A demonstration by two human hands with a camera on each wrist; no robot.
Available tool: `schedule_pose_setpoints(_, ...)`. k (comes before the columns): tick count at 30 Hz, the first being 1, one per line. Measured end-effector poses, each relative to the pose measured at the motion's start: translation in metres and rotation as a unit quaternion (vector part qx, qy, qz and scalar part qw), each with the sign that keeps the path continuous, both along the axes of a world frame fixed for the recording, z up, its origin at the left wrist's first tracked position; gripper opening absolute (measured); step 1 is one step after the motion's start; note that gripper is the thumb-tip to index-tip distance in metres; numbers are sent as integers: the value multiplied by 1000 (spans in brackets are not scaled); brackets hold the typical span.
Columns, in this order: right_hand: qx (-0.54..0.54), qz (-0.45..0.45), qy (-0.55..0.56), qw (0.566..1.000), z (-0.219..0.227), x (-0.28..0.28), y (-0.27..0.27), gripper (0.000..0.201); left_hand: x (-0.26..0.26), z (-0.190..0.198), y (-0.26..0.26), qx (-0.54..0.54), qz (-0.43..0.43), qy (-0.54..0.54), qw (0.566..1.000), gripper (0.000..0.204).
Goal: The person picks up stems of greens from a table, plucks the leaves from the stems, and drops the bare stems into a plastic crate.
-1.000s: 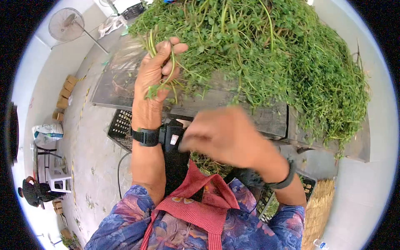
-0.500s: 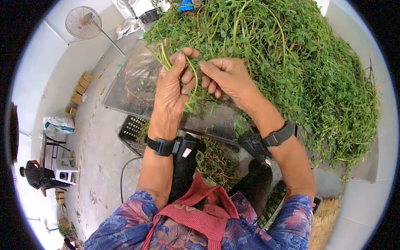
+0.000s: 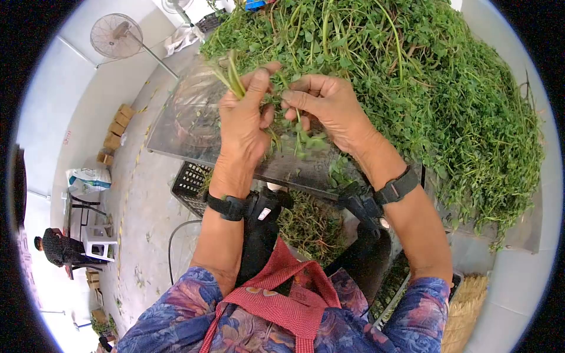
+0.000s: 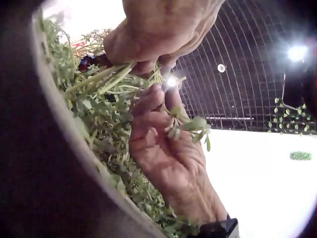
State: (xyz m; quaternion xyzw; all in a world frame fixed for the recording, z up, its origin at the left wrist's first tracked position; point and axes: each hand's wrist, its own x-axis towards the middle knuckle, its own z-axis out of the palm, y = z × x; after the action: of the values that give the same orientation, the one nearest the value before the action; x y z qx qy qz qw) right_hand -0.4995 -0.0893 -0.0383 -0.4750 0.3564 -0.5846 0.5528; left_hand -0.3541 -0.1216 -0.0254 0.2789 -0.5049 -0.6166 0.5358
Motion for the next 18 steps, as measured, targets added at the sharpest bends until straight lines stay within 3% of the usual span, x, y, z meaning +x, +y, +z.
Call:
schedule_pose_setpoints(4, -21, -8, 45, 999, -1, -7, -3, 20, 4, 5, -6, -14, 74, 42, 996, 23)
schedule_pose_setpoints(6, 20, 1, 39, 999, 4, -8, 0, 22, 11, 3, -6, -11, 5, 46, 999, 22)
schedule_pose_setpoints(9, 9, 26, 49, 998, 2, -8, 0, 24, 2, 6, 2, -5, -11, -43, 999, 23)
schedule_pose_setpoints(12, 1, 37, 89, 995, 3, -10, 1, 26, 2, 2, 4, -12, -43, -62, 997, 21)
schedule_pose_setpoints(18, -42, 18, 55, 997, 6, -10, 0, 28, 6, 1, -4, 85, -46, 26, 995, 15)
